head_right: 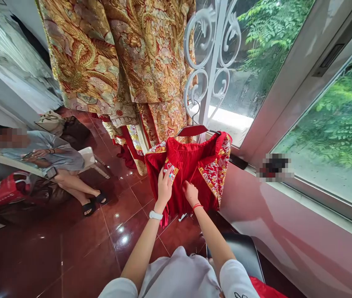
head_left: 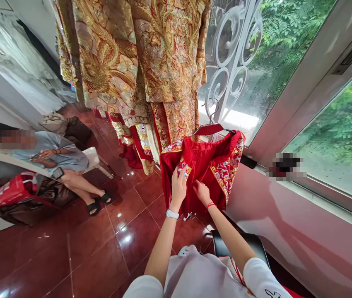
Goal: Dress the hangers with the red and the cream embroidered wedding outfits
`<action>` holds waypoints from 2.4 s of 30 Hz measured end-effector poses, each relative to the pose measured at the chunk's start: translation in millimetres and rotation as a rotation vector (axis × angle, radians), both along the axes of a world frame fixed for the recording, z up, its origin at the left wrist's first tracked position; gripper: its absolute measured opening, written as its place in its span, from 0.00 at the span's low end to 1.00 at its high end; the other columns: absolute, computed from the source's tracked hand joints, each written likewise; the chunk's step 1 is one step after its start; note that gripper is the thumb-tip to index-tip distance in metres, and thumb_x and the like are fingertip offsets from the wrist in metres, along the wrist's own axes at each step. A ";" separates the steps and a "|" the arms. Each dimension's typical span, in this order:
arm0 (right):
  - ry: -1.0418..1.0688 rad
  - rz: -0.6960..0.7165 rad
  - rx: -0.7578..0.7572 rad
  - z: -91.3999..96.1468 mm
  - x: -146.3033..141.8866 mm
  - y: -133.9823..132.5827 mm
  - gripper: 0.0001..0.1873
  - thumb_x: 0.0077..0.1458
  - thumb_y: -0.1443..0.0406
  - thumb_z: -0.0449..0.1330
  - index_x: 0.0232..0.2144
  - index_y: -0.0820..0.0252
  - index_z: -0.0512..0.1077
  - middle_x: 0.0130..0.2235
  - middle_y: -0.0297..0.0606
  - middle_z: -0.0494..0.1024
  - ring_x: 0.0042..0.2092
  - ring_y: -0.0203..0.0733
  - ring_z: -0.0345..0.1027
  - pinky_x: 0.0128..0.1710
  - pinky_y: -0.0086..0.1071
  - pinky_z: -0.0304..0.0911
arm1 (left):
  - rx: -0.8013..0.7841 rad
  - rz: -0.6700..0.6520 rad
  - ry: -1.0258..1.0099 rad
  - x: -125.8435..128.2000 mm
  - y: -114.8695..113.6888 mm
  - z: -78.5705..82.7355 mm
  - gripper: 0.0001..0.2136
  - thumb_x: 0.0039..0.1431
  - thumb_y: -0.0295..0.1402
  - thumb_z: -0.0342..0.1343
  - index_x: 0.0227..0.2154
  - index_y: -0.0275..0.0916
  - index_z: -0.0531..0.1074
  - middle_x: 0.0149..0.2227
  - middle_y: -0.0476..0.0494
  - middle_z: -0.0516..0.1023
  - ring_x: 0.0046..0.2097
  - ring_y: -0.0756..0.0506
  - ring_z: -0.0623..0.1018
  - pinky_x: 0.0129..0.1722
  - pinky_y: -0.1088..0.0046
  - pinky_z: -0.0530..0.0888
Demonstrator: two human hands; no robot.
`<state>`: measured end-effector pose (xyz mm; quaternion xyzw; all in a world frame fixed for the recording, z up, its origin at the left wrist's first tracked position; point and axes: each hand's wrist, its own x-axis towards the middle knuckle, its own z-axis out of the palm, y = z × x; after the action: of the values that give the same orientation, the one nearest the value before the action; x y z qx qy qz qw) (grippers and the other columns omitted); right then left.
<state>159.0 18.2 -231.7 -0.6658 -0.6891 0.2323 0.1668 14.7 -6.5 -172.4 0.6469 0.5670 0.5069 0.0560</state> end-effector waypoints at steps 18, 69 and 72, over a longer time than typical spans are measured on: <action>0.545 -0.113 -0.185 -20.9 -4.9 -24.4 0.12 0.55 0.58 0.57 0.25 0.59 0.68 0.28 0.36 0.74 0.30 0.39 0.69 0.30 0.30 0.64 | 0.123 0.276 0.178 13.1 -65.6 -48.5 0.13 0.64 0.25 0.52 0.47 0.40 0.77 0.50 0.34 0.75 0.54 0.39 0.74 0.55 0.56 0.70; 0.653 0.005 0.110 117.2 7.7 -64.1 0.17 0.57 0.50 0.58 0.37 0.56 0.65 0.30 0.32 0.75 0.28 0.38 0.65 0.29 0.31 0.58 | -0.507 -0.564 0.351 21.2 -145.9 -109.1 0.14 0.66 0.30 0.43 0.47 0.40 0.72 0.49 0.37 0.75 0.52 0.41 0.75 0.58 0.56 0.71; 0.431 -0.043 0.176 113.8 1.6 -61.4 0.11 0.61 0.56 0.57 0.38 0.56 0.64 0.30 0.33 0.74 0.29 0.40 0.67 0.30 0.31 0.57 | -0.613 -0.641 0.389 22.9 -148.1 -111.0 0.16 0.65 0.30 0.44 0.50 0.42 0.73 0.52 0.38 0.75 0.55 0.40 0.73 0.61 0.54 0.67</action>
<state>160.6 -43.2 -117.9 -0.5980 -0.6409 0.3045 0.3727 37.6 -154.5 -283.4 0.8256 0.4622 0.1433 0.2903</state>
